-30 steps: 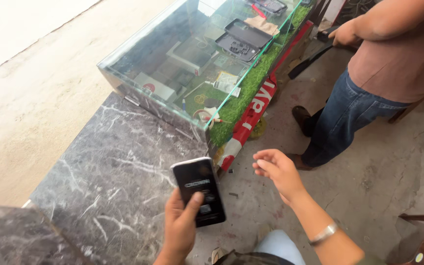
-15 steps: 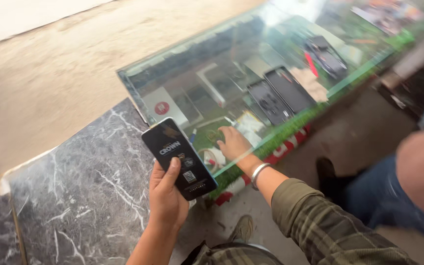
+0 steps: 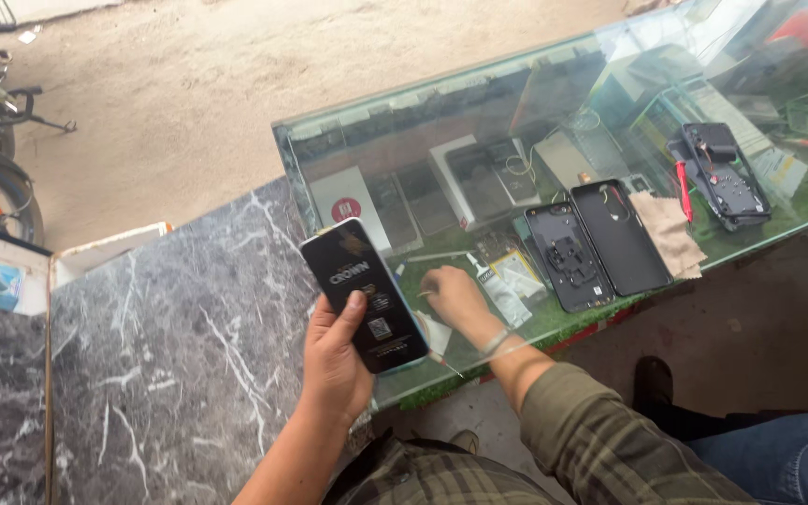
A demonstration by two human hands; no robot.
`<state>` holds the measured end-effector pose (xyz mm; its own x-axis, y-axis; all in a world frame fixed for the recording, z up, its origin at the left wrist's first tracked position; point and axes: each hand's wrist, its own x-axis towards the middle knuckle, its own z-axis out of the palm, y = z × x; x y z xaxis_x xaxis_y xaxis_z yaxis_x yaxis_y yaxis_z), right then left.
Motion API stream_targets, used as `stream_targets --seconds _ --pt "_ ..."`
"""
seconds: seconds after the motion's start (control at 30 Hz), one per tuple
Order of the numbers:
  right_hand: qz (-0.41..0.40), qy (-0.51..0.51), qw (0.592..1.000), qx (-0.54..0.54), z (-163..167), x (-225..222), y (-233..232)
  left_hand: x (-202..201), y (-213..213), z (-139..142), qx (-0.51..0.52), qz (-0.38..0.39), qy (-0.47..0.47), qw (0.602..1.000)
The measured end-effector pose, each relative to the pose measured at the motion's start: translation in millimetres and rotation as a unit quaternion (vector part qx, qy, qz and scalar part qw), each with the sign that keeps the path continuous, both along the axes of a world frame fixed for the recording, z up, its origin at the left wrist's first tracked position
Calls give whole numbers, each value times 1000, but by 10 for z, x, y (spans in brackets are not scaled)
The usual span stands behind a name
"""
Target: The person holds a disassembled smartphone in one hand and uses a screwdriver to work on its internal components, occasionally referencing a second phone propped on the bench. They then fit the back cover onto the phone, press it closed, and carry it to a glass display counter where they handle the phone and a small tool.
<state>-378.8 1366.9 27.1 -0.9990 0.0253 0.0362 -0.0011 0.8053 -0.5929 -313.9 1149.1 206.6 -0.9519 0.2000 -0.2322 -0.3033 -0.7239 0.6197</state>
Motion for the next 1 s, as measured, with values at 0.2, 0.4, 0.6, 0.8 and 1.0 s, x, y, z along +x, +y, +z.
stream_targets --seconds 0.2,0.4,0.6,0.8,1.0 --pt "-168 8 871 -461 103 62 297 -603 30 -165 39 -97 47 993" --pt "-322 -146 773 -527 727 1361 210 -948 -29 -226 75 -175 33 981" --pt "-241 -78 854 -455 1805 1551 -253 -1030 -153 -176 60 -191 -54 978" --pt "-241 -15 967 -79 2401 486 -495 -1048 -146 -109 63 -188 -67 978" --pt "-185 1 983 -8 2602 109 -514 -931 -170 -63 65 -120 -46 990"
